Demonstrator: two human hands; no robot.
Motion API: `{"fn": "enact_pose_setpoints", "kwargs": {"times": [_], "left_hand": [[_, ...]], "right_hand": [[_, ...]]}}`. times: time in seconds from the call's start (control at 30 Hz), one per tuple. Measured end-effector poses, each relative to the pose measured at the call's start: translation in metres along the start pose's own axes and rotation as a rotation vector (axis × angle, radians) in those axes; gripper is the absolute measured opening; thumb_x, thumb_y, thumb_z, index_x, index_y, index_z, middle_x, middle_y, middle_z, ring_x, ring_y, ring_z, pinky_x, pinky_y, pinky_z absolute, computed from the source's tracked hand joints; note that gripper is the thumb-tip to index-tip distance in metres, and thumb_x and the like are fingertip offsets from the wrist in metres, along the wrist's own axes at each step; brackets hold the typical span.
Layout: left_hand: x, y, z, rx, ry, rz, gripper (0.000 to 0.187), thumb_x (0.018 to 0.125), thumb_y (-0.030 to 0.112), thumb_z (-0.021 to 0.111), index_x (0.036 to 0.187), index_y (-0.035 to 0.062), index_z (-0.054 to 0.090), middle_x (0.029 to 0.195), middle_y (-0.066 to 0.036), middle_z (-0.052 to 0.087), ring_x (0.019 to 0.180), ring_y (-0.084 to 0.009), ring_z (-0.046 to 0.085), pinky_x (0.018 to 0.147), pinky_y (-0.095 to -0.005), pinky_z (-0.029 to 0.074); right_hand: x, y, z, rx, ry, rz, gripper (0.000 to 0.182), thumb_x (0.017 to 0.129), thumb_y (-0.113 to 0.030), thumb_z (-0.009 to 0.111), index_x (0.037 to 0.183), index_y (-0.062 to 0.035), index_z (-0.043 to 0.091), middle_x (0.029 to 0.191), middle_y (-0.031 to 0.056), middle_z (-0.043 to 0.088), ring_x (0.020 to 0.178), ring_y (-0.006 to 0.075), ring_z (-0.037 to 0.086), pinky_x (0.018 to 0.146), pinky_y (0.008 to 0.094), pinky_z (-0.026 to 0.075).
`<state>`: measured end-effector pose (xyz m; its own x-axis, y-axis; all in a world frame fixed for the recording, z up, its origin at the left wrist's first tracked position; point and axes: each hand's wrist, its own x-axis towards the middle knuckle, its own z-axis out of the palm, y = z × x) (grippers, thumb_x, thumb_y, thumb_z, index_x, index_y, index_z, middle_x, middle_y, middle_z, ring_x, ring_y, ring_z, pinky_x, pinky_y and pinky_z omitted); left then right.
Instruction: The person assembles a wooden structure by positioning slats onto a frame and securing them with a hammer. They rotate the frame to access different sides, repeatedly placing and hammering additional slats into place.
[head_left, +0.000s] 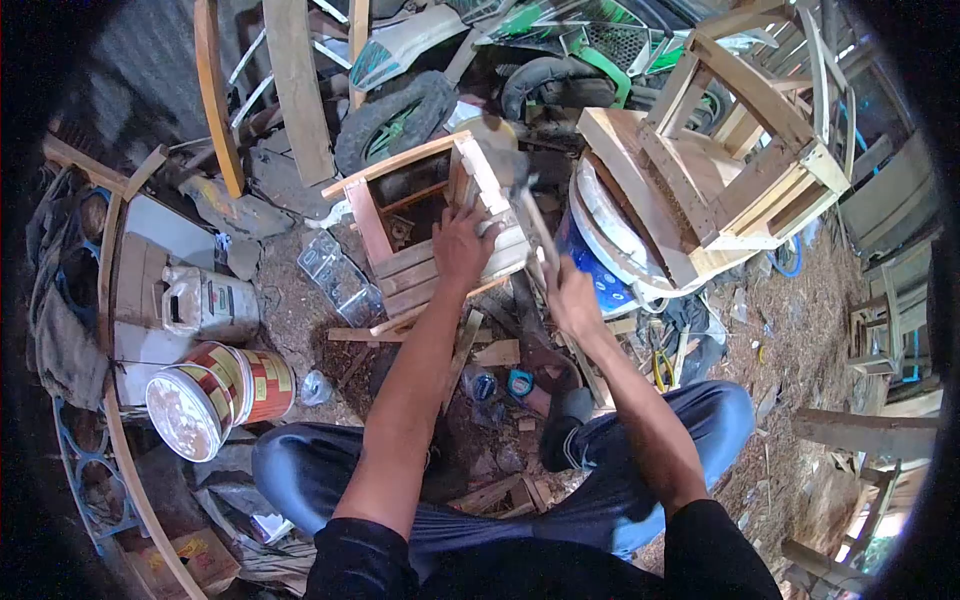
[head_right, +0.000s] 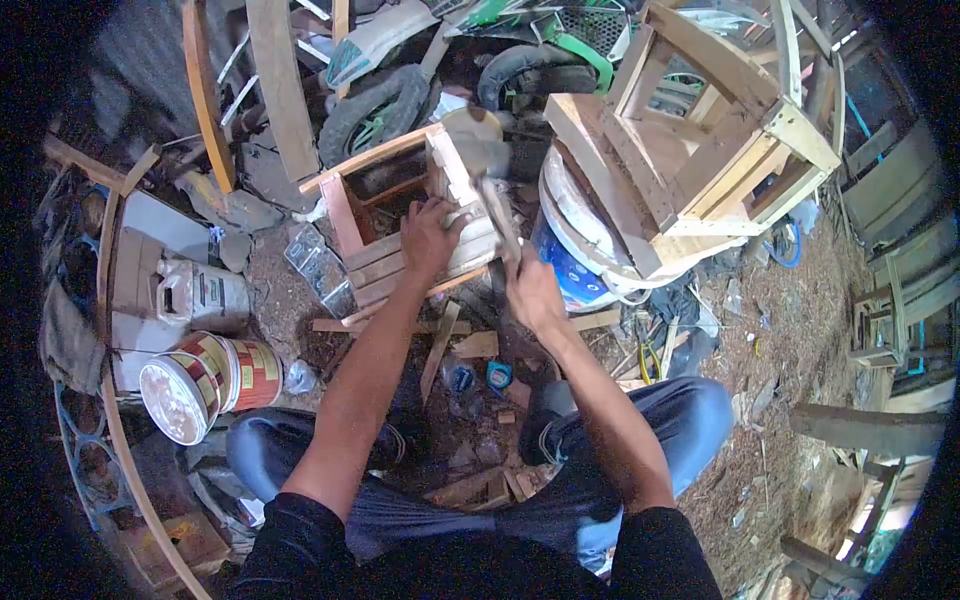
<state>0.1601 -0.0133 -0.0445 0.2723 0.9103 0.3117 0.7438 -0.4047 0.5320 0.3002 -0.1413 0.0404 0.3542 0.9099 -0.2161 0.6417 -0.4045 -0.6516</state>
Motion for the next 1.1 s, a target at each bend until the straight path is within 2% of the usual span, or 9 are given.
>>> {"fn": "enact_pose_setpoints", "kwargs": {"times": [0.1,0.17,0.23,0.27,0.57,0.63,0.77,1.03,1.1], "left_hand": [[-0.002,-0.004,0.006,-0.014,0.033,0.010,0.036,0.077,0.043,0.068,0.091,0.0097,0.067,0.107,-0.006,0.063,0.109,-0.0359,0.052,0.093,-0.0535,0.039],[-0.002,0.000,0.001,0.013,0.010,-0.006,0.037,0.078,0.043,0.067,0.092,0.0093,0.067,0.109,-0.006,0.062,0.111,-0.0343,0.050,0.094,-0.0522,0.038],[-0.003,-0.001,0.002,-0.022,-0.028,-0.029,0.037,0.078,0.042,0.067,0.098,0.0114,0.068,0.113,-0.008,0.061,0.115,-0.0349,0.049,0.096,-0.0539,0.037],[0.000,-0.001,0.002,-0.054,-0.067,-0.059,0.038,0.077,0.042,0.067,0.103,0.0135,0.068,0.118,-0.009,0.060,0.118,-0.0355,0.047,0.097,-0.0555,0.036],[-0.004,-0.004,0.006,0.027,0.050,0.014,0.034,0.078,0.042,0.067,0.098,0.0137,0.067,0.111,-0.004,0.062,0.111,-0.0344,0.050,0.095,-0.0514,0.038],[-0.002,-0.004,0.006,-0.006,0.012,0.004,0.034,0.078,0.042,0.067,0.098,0.0135,0.067,0.111,-0.004,0.062,0.112,-0.0348,0.050,0.095,-0.0517,0.038],[-0.003,0.000,0.002,0.009,-0.003,-0.024,0.036,0.078,0.042,0.067,0.099,0.0125,0.067,0.112,-0.004,0.062,0.114,-0.0354,0.049,0.095,-0.0516,0.037],[0.000,0.001,0.001,0.022,-0.008,-0.015,0.039,0.079,0.043,0.066,0.104,0.0126,0.066,0.118,-0.008,0.060,0.117,-0.0370,0.046,0.096,-0.0550,0.036],[-0.005,0.000,-0.001,0.026,-0.042,-0.041,0.039,0.079,0.040,0.065,0.106,0.0130,0.067,0.120,-0.009,0.059,0.116,-0.0360,0.046,0.097,-0.0564,0.035]], "right_hand": [[-0.009,-0.022,-0.011,0.155,0.130,-0.022,0.032,0.095,-0.026,0.044,0.105,0.0046,0.050,0.075,0.0324,0.060,0.077,0.0491,0.060,0.067,0.0539,0.048],[-0.003,0.015,0.013,0.254,0.137,-0.054,0.035,0.093,-0.017,0.049,0.122,0.0014,0.045,0.077,0.0337,0.059,0.084,0.0530,0.055,0.074,0.0561,0.047],[0.016,0.072,0.049,-0.121,0.267,-0.341,0.038,0.092,-0.018,0.048,0.122,0.0044,0.043,0.078,0.0345,0.059,0.083,0.0539,0.056,0.075,0.0568,0.047],[0.011,0.056,0.034,-0.113,0.096,-0.094,0.039,0.091,-0.019,0.047,0.121,0.0070,0.043,0.081,0.0356,0.060,0.083,0.0545,0.056,0.077,0.0571,0.047],[-0.002,0.034,0.024,0.225,0.115,0.017,0.029,0.094,-0.018,0.045,0.111,0.0055,0.047,0.076,0.0346,0.059,0.078,0.0528,0.058,0.068,0.0547,0.050],[0.024,0.089,0.061,-0.191,0.389,-0.463,0.031,0.094,-0.019,0.045,0.112,0.0055,0.048,0.077,0.0332,0.061,0.079,0.0539,0.058,0.069,0.0547,0.050],[0.006,0.012,0.001,-0.032,0.005,-0.009,0.031,0.095,-0.022,0.044,0.112,0.0040,0.046,0.080,0.0357,0.059,0.079,0.0554,0.057,0.070,0.0552,0.050],[0.006,0.040,0.025,-0.142,0.199,-0.310,0.033,0.095,-0.022,0.043,0.102,0.0106,0.047,0.078,0.0357,0.058,0.079,0.0537,0.057,0.069,0.0573,0.048],[0.005,0.028,0.011,-0.105,0.044,-0.141,0.034,0.095,-0.022,0.043,0.106,0.0105,0.048,0.075,0.0345,0.058,0.076,0.0540,0.057,0.067,0.0579,0.047]]}}
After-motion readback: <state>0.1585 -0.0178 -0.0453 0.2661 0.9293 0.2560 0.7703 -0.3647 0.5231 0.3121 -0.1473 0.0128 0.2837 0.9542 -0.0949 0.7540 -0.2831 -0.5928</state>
